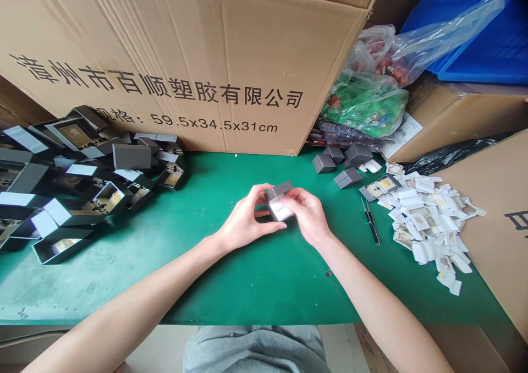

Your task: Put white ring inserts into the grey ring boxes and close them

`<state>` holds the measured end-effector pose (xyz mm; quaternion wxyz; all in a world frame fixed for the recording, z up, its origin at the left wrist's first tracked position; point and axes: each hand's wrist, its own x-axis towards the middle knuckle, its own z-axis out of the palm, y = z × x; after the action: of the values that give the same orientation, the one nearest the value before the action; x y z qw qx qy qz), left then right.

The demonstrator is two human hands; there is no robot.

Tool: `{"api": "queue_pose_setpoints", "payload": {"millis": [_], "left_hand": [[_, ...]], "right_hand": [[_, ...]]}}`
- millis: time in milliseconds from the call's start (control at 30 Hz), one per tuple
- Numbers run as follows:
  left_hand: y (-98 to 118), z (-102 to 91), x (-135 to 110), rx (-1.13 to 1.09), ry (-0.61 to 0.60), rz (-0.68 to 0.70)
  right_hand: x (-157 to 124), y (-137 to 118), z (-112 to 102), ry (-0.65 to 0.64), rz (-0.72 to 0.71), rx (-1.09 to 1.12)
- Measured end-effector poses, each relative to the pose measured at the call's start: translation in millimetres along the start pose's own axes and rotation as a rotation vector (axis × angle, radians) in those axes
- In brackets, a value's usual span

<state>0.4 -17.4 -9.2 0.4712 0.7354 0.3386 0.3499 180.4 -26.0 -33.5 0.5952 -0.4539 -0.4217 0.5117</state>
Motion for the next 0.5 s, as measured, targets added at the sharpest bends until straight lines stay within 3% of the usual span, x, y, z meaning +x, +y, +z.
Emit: {"api": "queue_pose_setpoints", "payload": {"millis": [500], "left_hand": [[-12, 2.7, 0, 0.242, 0.005, 0.153]], "right_hand": [[-4, -4, -3, 0.003, 0.081, -0.026]]}}
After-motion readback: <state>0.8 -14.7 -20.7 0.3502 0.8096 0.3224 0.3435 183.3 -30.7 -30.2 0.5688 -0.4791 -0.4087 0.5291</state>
